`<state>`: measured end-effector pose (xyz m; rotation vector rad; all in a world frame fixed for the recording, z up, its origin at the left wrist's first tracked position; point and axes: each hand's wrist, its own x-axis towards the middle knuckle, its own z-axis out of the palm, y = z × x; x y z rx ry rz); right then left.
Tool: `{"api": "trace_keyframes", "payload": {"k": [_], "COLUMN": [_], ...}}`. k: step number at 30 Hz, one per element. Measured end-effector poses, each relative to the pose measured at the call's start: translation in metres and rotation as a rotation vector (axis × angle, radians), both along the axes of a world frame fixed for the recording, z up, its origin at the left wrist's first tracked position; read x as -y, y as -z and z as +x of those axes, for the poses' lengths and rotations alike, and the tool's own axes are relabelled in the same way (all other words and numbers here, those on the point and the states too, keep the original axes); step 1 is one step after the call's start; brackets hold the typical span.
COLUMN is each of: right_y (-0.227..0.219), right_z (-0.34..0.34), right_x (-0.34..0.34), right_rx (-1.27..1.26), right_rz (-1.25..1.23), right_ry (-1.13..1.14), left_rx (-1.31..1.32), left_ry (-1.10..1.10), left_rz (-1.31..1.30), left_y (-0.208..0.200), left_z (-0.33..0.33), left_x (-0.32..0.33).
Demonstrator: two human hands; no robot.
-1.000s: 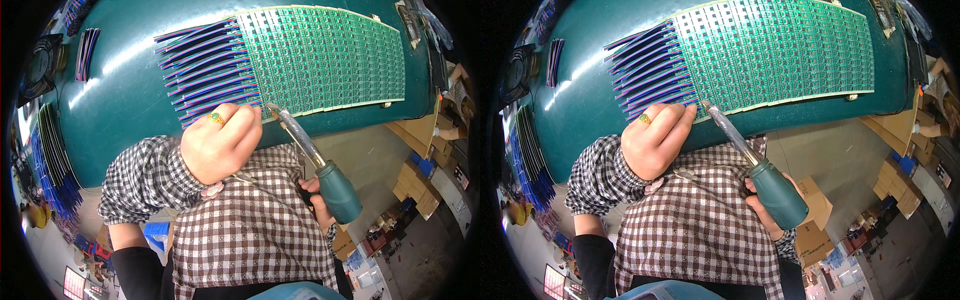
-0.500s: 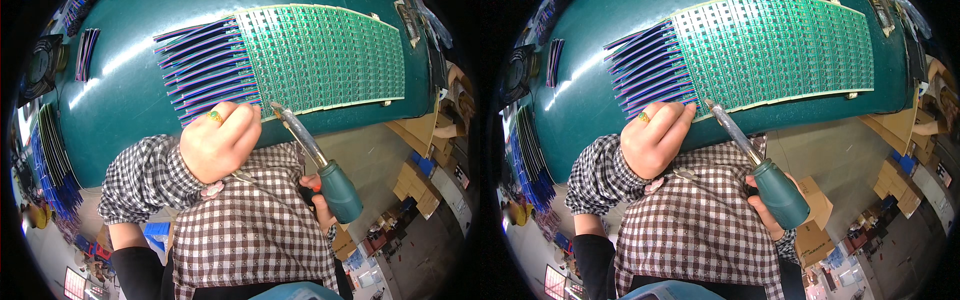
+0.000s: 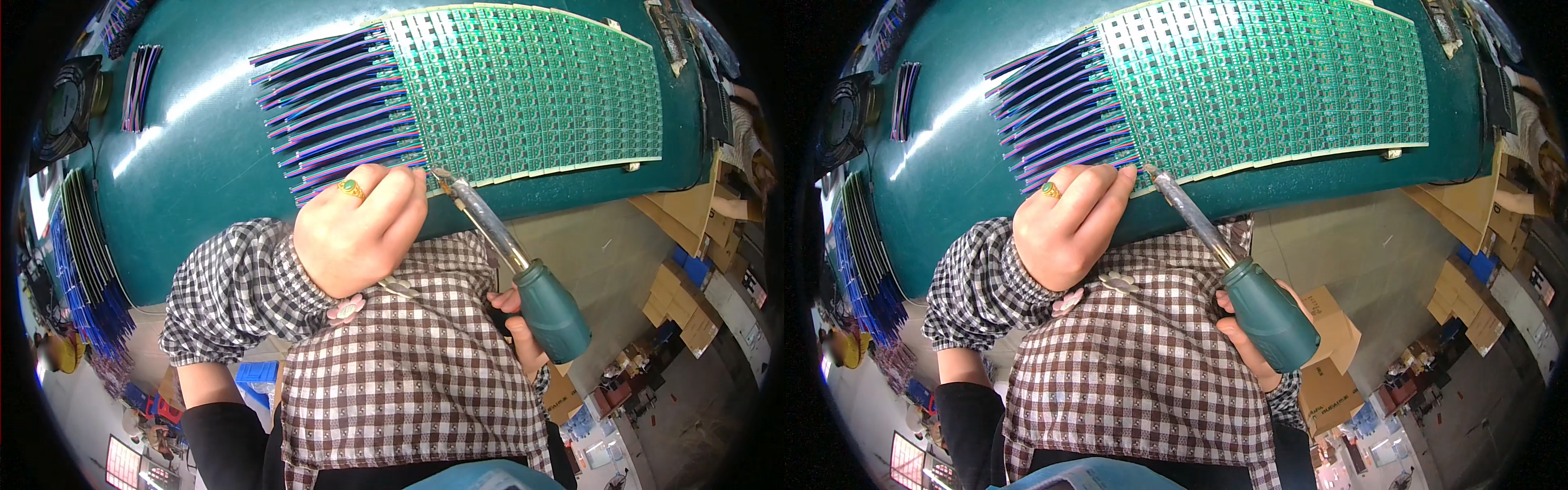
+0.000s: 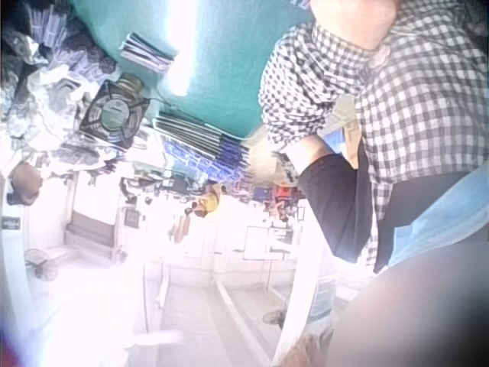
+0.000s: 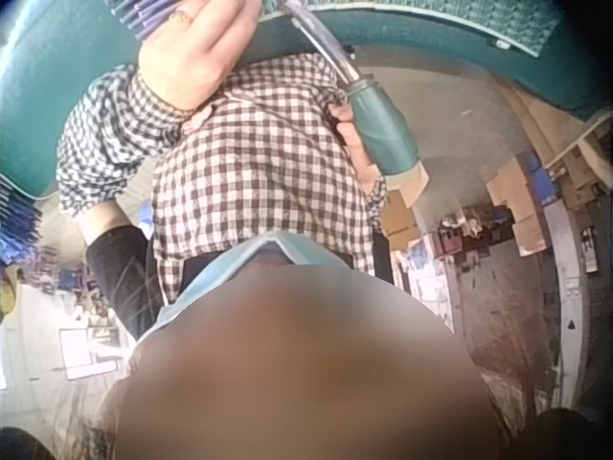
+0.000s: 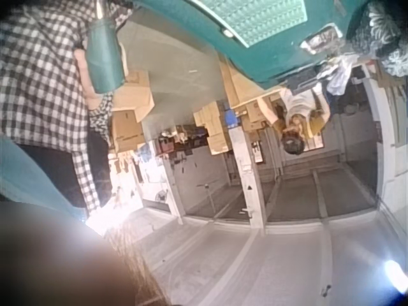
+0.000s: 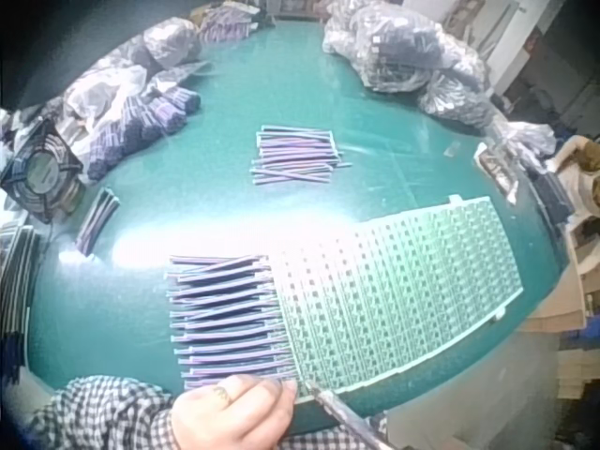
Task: The person solders wire bundles to a circuit board panel with a soldering iron.
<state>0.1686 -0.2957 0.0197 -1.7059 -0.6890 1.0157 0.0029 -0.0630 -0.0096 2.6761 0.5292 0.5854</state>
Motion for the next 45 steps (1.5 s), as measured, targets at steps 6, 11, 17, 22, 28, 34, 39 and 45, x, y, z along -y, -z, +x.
{"api": "trace_keyframes", "payload": {"k": [6,11,17,22,28,34,39,45], "right_y": [0.002,0.001,0.004,-0.003,-0.006,-0.002,0.0,0.004], "right_z": [-0.002,0.001,-0.003,-0.003,-0.002,0.001,-0.002,-0.001], "right_x": [0.001,0.001,-0.002,-0.007,-0.01,-0.006,-0.002,0.001], "right_rx": [0.02,0.052,-0.056,-0.02,-0.058,0.009,-0.047,-0.072], "right_rz": [-0.005,-0.033,0.088,0.009,-0.011,0.017,0.03,0.093], "right_ry": [0.003,-0.046,0.057,0.034,0.068,-0.013,0.049,0.024], "left_rx": [0.008,0.007,-0.012,-0.004,0.007,0.042,0.055,-0.015], "left_ry": [-0.007,-0.016,-0.018,-0.012,-0.018,-0.046,-0.043,-0.02], "left_rz": [0.011,0.017,0.028,0.046,0.051,0.127,0.13,0.073], "left_y": [0.001,0.001,0.001,0.002,0.003,0.011,0.01,0.002], "left_z": [0.0,0.001,0.0,0.0,0.0,0.0,0.001,0.0], "left_x": [0.001,0.001,0.002,0.001,0.001,0.001,0.001,0.002]}}
